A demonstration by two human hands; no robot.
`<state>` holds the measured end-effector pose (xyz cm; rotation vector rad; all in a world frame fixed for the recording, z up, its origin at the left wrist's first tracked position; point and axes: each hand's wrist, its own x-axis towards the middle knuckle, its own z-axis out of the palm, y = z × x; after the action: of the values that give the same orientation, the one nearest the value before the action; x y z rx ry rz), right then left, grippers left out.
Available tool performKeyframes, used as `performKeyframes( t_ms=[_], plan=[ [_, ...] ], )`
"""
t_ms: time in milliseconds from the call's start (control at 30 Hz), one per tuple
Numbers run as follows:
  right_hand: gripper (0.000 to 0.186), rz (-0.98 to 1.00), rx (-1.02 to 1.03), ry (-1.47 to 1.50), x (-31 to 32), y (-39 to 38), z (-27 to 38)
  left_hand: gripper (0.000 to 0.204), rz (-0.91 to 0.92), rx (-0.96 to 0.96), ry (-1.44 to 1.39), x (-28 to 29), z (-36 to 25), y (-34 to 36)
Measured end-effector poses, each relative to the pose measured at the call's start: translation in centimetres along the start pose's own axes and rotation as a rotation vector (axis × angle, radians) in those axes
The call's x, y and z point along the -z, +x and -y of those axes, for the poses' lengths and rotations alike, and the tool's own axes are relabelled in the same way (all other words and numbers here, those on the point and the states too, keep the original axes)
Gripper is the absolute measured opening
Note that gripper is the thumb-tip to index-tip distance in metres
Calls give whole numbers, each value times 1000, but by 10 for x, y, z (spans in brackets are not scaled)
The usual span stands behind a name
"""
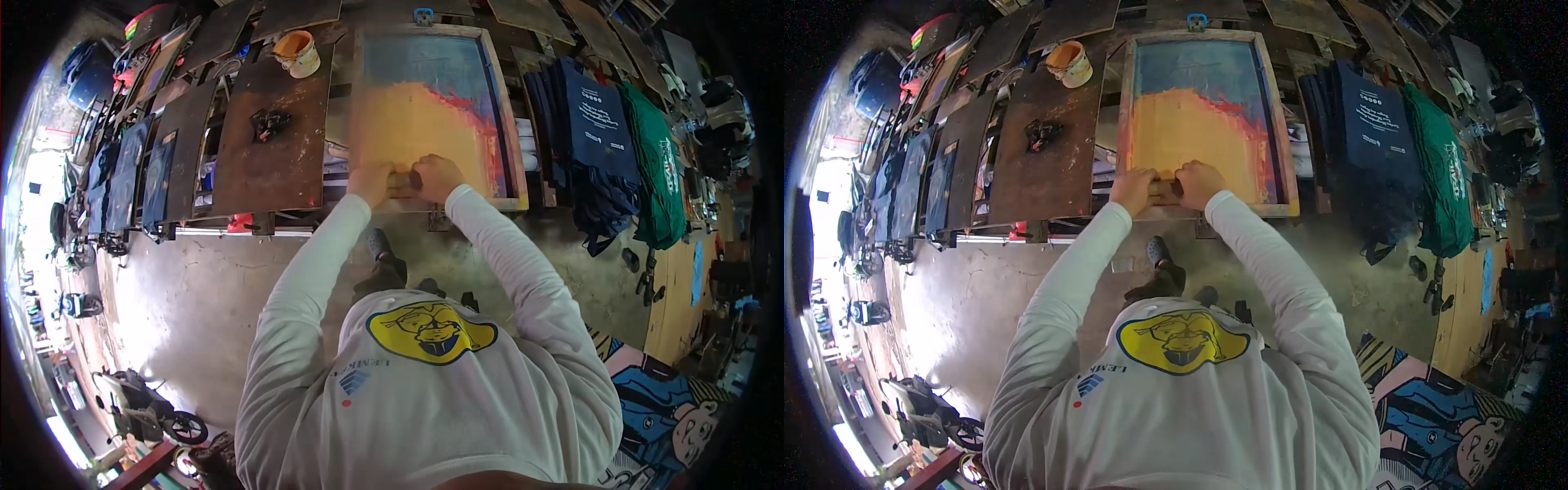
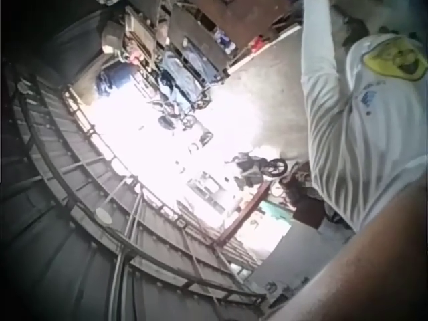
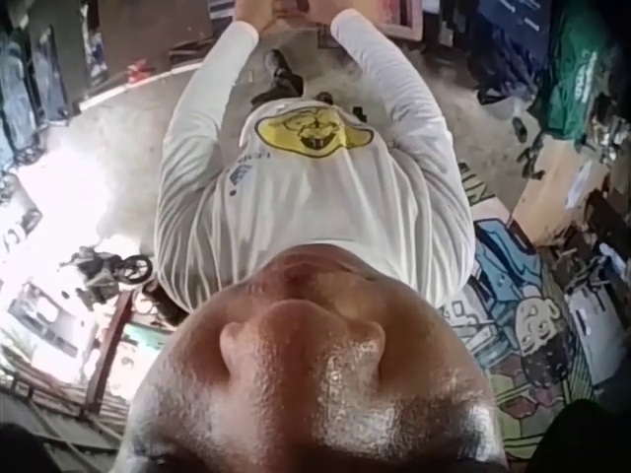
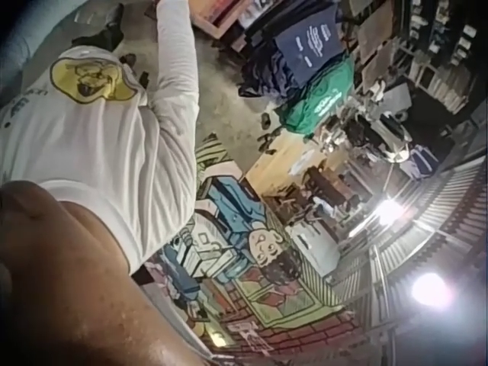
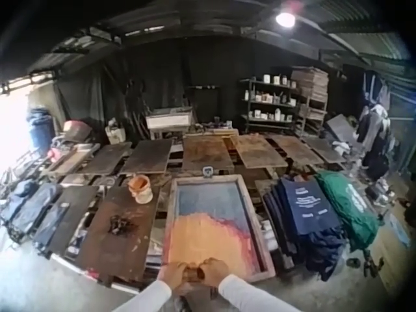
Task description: The user is applying ink to a screen and then using a squeegee to print a design onto t-shirts at a screen printing station.
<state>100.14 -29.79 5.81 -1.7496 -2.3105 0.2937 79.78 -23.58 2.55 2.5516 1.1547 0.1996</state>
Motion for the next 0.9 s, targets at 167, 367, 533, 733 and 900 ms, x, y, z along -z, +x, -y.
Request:
performKeyframes(
  t_ms=[167,367,533,733,900],
  plan=[
    [48,260,-49,-66,5,44,-41,60,215,-57,12,24,8,70],
    [65,295,29,-100,30,102,-38,67,76,-101,-117,-34,98,138],
    [70,477,-81,-18,13,117,-72,64,195,-99,23,-39,77,165],
    [62,293,-18,28,4,123,-79,62,265,-94,-97,-19,84,165],
    [60,283,11,37,9,111,-83,56,255,-195,-344,-2,71,151]
  ],
)
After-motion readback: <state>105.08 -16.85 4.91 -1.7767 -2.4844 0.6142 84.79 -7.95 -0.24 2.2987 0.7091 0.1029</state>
